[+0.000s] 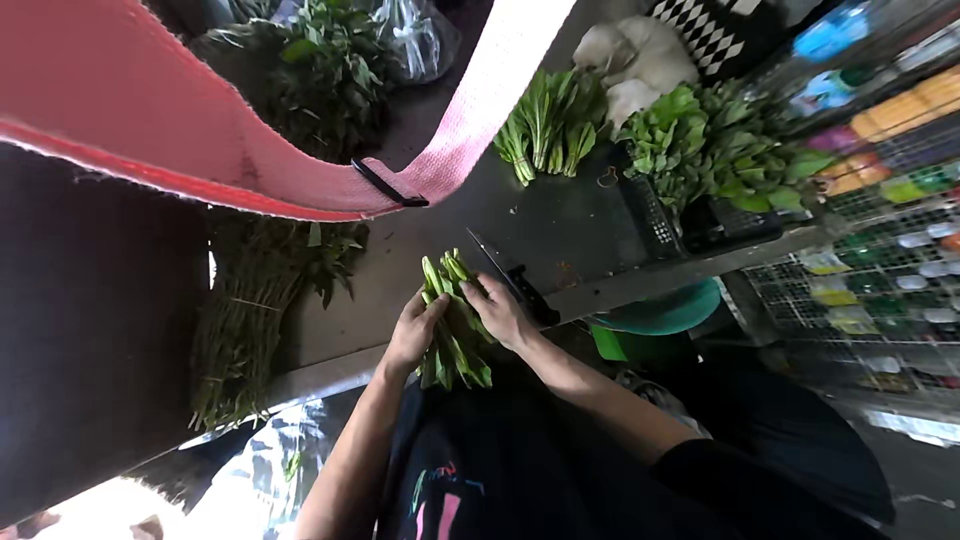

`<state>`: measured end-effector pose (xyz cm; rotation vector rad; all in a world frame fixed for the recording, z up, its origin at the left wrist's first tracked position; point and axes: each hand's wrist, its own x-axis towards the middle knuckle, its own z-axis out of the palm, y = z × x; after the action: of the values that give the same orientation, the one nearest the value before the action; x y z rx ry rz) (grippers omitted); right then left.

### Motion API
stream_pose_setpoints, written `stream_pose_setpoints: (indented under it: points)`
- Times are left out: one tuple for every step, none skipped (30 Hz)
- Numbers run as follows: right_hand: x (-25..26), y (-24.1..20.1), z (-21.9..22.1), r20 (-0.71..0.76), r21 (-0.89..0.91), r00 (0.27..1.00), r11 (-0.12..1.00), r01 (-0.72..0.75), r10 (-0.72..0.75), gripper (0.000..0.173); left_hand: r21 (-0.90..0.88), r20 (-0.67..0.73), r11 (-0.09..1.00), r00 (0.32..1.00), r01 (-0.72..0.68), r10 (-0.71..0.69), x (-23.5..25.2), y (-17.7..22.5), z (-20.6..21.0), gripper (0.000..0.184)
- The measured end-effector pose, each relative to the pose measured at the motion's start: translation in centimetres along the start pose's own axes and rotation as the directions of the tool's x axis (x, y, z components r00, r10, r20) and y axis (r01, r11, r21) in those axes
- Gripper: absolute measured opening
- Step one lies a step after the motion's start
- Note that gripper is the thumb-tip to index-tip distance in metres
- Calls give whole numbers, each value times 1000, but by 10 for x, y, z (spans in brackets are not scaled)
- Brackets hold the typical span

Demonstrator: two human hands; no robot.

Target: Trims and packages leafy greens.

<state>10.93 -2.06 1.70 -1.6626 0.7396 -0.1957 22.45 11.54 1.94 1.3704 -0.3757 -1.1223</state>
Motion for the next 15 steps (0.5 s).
stream_pose_setpoints:
  points:
    - [1, -2, 0, 43, -4, 999, 1000, 2, -2, 39, 53, 16, 999, 1000, 11, -11, 0, 0, -2, 31]
    - [2, -4, 0, 99, -24, 995, 1000, 1, 2, 46, 124, 49, 992, 998, 19, -25, 0, 0, -4, 33]
    - [3, -5, -1, 146, -53, 989, 999, 1, 7, 56, 202, 87, 979, 995, 22, -40, 0, 2, -7, 36]
    - [4, -5, 0, 165, -56, 986, 998, -3, 12, 59, 271, 126, 962, 991, 16, -52, 0, 5, -9, 38]
    - [4, -5, 2, 155, -19, 988, 1000, -14, 16, 56, 321, 160, 947, 986, 1, -56, 1, 7, -11, 40]
    - [4, -4, 4, 127, 41, 992, 999, -32, 26, 48, 347, 190, 938, 980, -14, -55, 1, 8, -14, 40]
    - [3, -4, 6, 97, 115, 994, 991, -62, 51, 41, 345, 211, 938, 976, -22, -55, 1, 9, -17, 40]
    - [2, -4, 8, 75, 181, 994, 979, -96, 84, 37, 321, 217, 947, 975, -18, -55, -1, 8, -19, 37]
    - [2, -4, 8, 51, 220, 993, 969, -112, 103, 35, 282, 212, 959, 976, -9, -53, -1, 9, -21, 34]
    - [3, -5, 7, 23, 243, 994, 964, -110, 108, 36, 236, 198, 972, 979, -6, -42, -1, 11, -21, 33]
    - [4, -7, 6, -11, 259, 994, 961, -101, 107, 37, 194, 175, 981, 984, -10, -25, 0, 12, -22, 36]
    - [4, -8, 5, -56, 276, 993, 957, -83, 102, 38, 148, 143, 989, 990, -12, -10, 1, 12, -25, 43]
    - [5, -8, 2, -97, 289, 990, 955, -68, 100, 38, 96, 98, 995, 995, -17, 8, 3, 12, -28, 46]
    - [7, -8, -2, -128, 299, 986, 952, -61, 103, 39, 38, 43, 999, 999, -21, 19, 4, 11, -31, 45]
    - [9, -8, -7, -145, 306, 984, 950, -57, 106, 39, -17, -8, 999, 1000, -28, 28, 6, 10, -34, 44]
